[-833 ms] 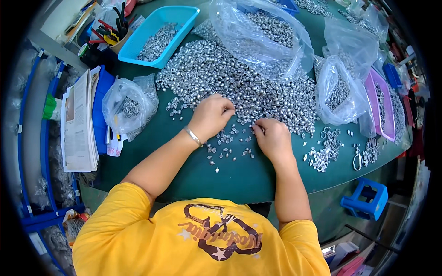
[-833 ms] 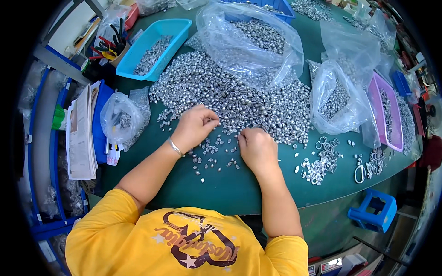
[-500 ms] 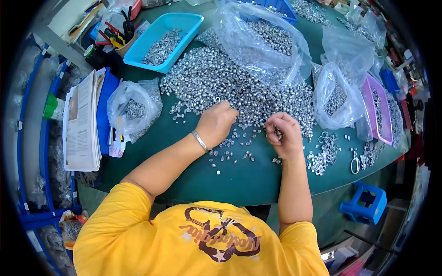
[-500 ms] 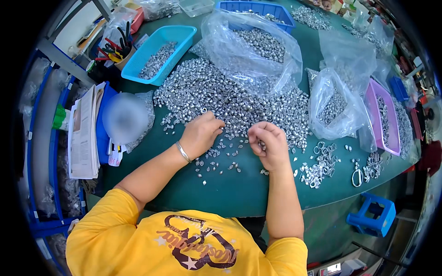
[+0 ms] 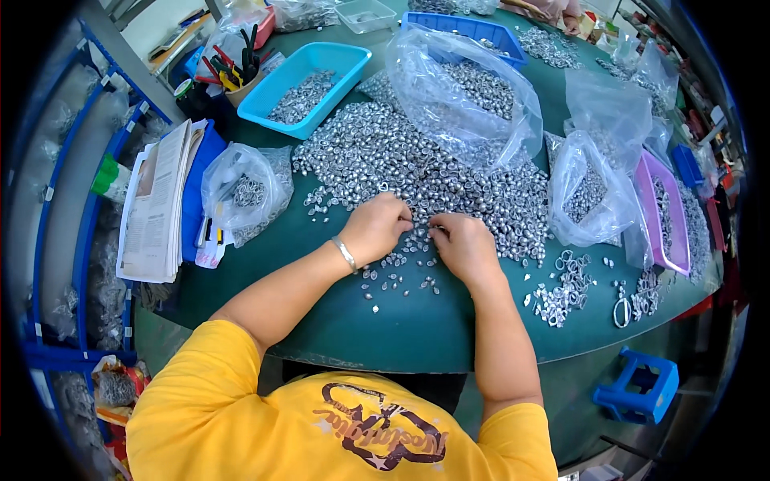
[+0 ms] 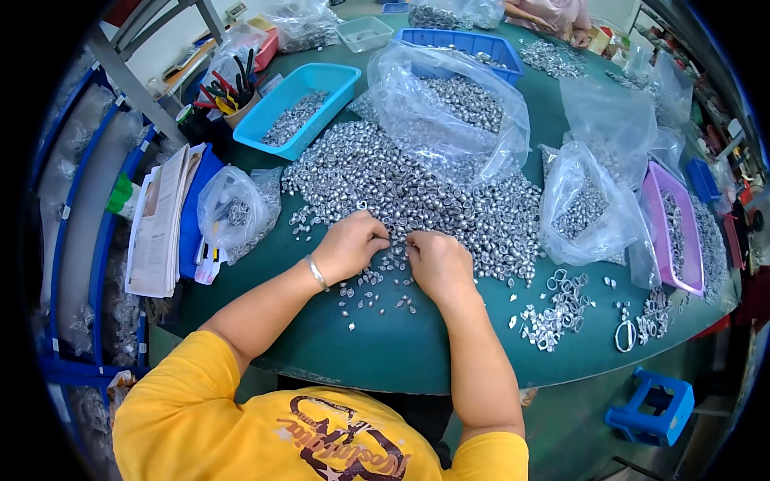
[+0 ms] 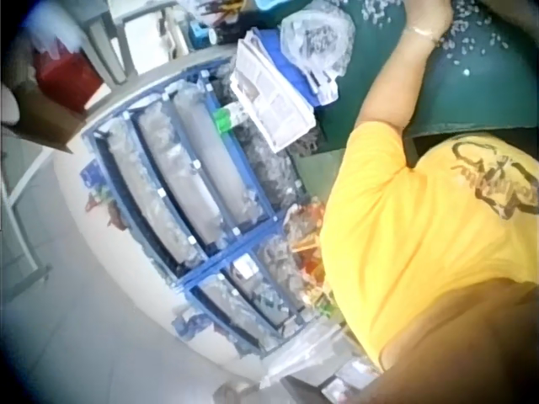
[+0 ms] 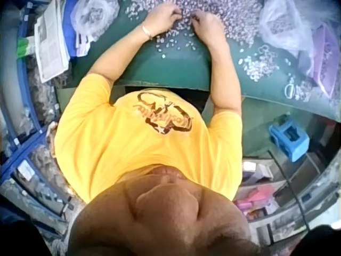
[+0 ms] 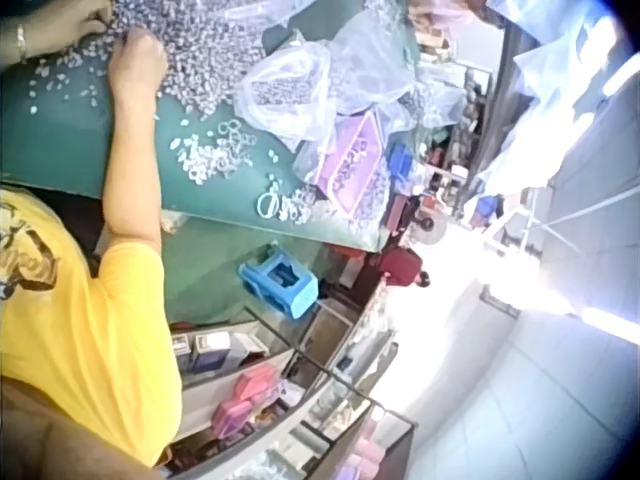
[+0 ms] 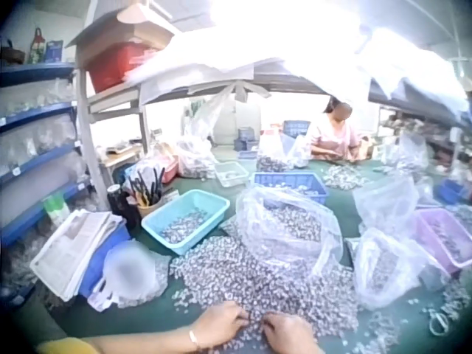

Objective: The person sorts metal clips by hand, picking them up from a large pile on the table and placing them into a blue bin and plastic bags.

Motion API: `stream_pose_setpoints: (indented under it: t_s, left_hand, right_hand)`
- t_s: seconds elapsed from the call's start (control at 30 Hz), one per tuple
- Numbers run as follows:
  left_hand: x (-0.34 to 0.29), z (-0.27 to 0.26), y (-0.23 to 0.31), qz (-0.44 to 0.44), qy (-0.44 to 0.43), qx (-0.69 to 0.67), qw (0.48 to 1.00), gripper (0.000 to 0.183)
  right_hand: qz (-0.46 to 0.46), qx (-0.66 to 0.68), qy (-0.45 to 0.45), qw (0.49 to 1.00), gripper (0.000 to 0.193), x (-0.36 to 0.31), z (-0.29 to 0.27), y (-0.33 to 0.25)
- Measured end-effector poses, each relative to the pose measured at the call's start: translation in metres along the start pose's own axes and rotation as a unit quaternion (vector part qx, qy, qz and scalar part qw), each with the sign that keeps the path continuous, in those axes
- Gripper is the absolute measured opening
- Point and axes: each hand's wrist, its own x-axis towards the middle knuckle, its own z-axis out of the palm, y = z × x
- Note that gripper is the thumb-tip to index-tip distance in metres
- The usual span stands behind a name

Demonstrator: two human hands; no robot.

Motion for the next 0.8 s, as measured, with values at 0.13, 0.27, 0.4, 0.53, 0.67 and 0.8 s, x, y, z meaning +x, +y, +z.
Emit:
stream_pose_setpoints:
  t_s: [0.13,0.27,0.4,0.53,0.67,0.8]
  left_hand:
    - [0.000,-0.018,0.021,-0.270,-0.063,-0.437,0.856,0.013]
    - [-0.006,-0.023,0.015,-0.302,-0.012,-0.629,0.716,0.012]
    - [-0.015,-0.022,0.012,-0.295,0.010,-0.625,0.722,0.017]
    - [-0.023,-0.020,0.022,-0.288,0.031,-0.644,0.708,0.020]
    - [-0.034,-0.025,0.023,-0.273,0.039,-0.654,0.705,0.017]
    - [-0.052,-0.042,0.019,-0.281,0.067,-0.686,0.668,0.014]
  right_hand:
    - [-0.015,0.036,0.061,0.997,0.012,-0.001,-0.003,0.000]
    - [-0.028,0.017,-0.016,0.999,0.010,-0.003,0.011,-0.009]
    - [-0.034,0.012,-0.030,0.999,0.012,-0.004,0.017,-0.011]
    - [0.001,0.228,0.009,0.974,0.013,-0.005,0.009,-0.005]
    - [0.110,0.686,-0.112,0.710,0.012,-0.002,-0.007,0.001]
    - [0.030,0.827,-0.125,0.547,0.018,0.002,-0.006,0.007]
